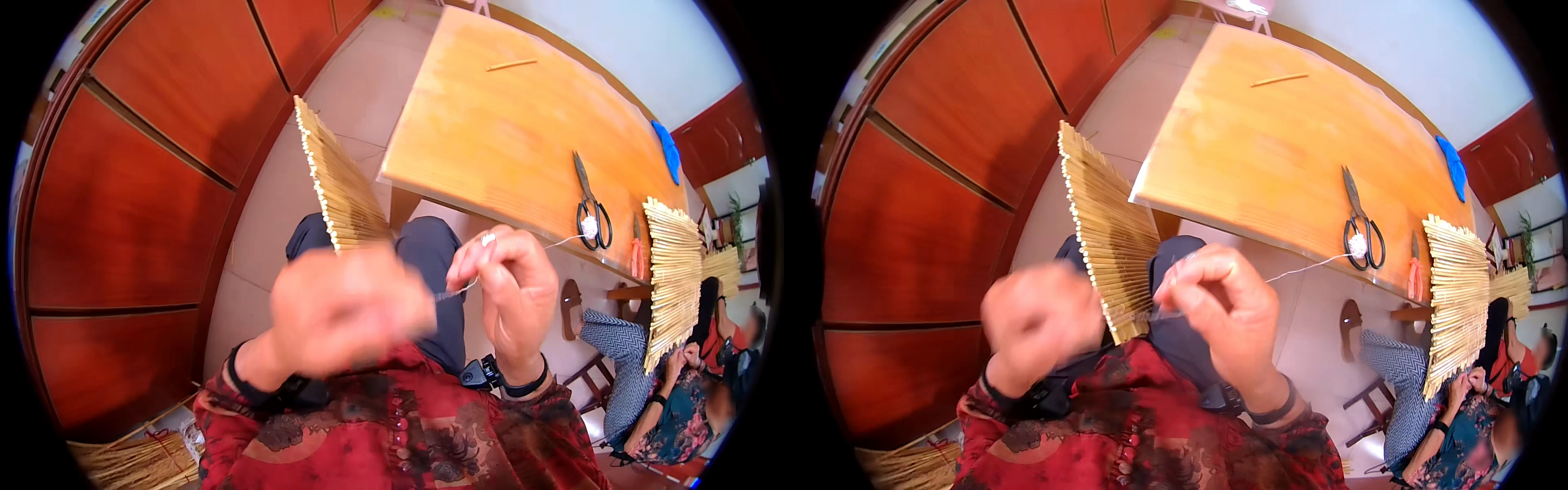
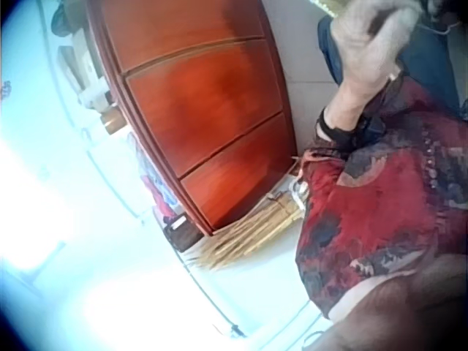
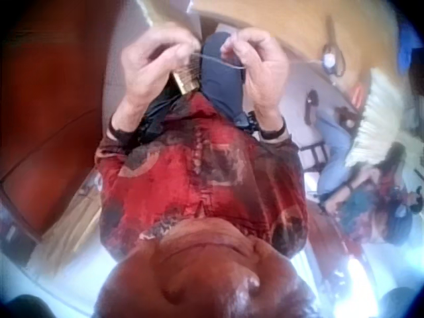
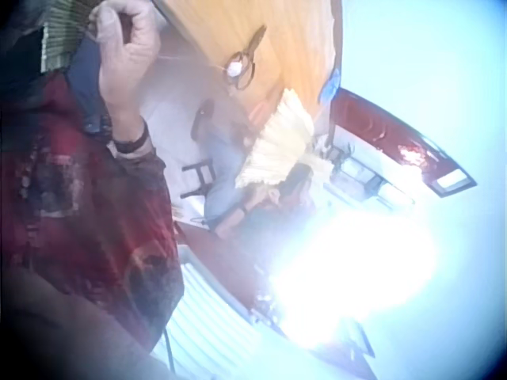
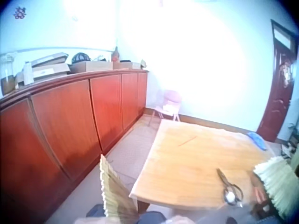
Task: The person sews together bundles of straw to create a mat, using a needle, thread, and a thimble to push the needle through the material, and cutting the thread with scissors.
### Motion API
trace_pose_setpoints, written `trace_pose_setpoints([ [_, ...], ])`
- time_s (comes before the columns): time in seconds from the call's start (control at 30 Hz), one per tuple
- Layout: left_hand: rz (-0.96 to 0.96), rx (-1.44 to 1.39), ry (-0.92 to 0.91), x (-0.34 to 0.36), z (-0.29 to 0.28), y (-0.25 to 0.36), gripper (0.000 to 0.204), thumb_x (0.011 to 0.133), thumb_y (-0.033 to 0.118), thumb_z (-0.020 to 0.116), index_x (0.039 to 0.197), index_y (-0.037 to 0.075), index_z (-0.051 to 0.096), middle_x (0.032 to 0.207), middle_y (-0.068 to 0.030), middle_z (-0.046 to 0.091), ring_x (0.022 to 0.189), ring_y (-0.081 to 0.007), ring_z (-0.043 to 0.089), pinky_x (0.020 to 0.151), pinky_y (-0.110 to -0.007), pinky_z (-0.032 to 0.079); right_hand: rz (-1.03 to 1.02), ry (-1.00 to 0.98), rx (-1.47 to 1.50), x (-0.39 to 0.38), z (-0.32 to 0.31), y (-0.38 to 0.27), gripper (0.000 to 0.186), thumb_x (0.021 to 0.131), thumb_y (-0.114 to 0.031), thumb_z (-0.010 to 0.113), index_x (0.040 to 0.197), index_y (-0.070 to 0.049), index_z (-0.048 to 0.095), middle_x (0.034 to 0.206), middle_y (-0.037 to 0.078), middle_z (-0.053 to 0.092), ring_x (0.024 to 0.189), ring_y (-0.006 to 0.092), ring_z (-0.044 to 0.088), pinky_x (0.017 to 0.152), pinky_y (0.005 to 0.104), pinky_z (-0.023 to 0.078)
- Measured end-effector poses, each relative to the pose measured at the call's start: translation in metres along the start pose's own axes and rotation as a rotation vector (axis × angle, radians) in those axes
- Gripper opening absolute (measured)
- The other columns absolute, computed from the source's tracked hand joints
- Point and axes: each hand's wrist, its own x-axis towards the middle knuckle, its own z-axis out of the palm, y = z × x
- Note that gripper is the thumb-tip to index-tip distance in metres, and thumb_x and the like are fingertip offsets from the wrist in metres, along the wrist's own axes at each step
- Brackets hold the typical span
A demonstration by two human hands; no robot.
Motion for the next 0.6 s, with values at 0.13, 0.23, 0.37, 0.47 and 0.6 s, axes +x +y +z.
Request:
trace_pose_setpoints([
  [0.13, -0.311, -0.4, 0.271, -0.006, 0.023, -0.037, 0.007, 0.081, 0.0, 0.055, 0.086, -0.002, 0.06, 0.096, -0.0112, 0.057, 0.058, -0.0069, 0.048, 0.052, -0.019, 0.039, 0.199, 0.086, -0.079, 0.008, 0.0, 0.017, 0.007, 0.084, -0.006, 0.058, 0.088, -0.001, 0.057, 0.082, 0.0, 0.055, 0.073, 0.0059, 0.051, 0.066, 0.0206, 0.044],
  [0.23, -0.381, -0.468, 0.329, -0.005, 0.028, -0.042, 0.006, 0.082, -0.001, 0.054, 0.084, -0.002, 0.059, 0.097, -0.0135, 0.058, 0.056, -0.0068, 0.048, 0.05, -0.018, 0.04, 0.237, 0.026, -0.079, 0.007, 0.0, 0.025, 0.007, 0.084, -0.006, 0.057, 0.089, -0.001, 0.057, 0.081, 0.0, 0.055, 0.073, 0.0059, 0.05, 0.067, 0.02, 0.043],
  [0.37, -0.449, -0.504, 0.305, -0.006, 0.027, -0.049, 0.006, 0.083, 0.001, 0.054, 0.084, -0.002, 0.059, 0.093, -0.0108, 0.059, 0.055, -0.0063, 0.048, 0.048, -0.017, 0.038, 0.271, 0.002, -0.052, 0.005, -0.001, 0.033, 0.01, 0.084, -0.007, 0.057, 0.092, -0.001, 0.057, 0.082, 0.0, 0.056, 0.075, 0.0064, 0.051, 0.07, 0.0205, 0.043],
  [0.47, -0.44, -0.5, 0.299, -0.006, 0.027, -0.055, 0.006, 0.083, 0.003, 0.055, 0.084, -0.002, 0.06, 0.088, -0.0083, 0.059, 0.055, -0.0058, 0.047, 0.046, -0.017, 0.036, 0.291, -0.057, -0.097, 0.005, -0.006, 0.034, 0.018, 0.085, -0.009, 0.058, 0.099, 0.001, 0.056, 0.094, 0.004, 0.056, 0.088, 0.0104, 0.052, 0.079, 0.0247, 0.042],
  [0.6, -0.563, -0.458, 0.258, -0.005, 0.026, -0.055, 0.006, 0.083, 0.003, 0.056, 0.084, -0.001, 0.06, 0.086, -0.006, 0.059, 0.055, -0.0052, 0.046, 0.045, -0.017, 0.035, 0.124, -0.063, -0.223, 0.02, -0.008, 0.025, 0.036, 0.086, -0.014, 0.056, 0.118, 0.0, 0.05, 0.123, 0.012, 0.044, 0.113, 0.0167, 0.041, 0.094, 0.0309, 0.034],
])
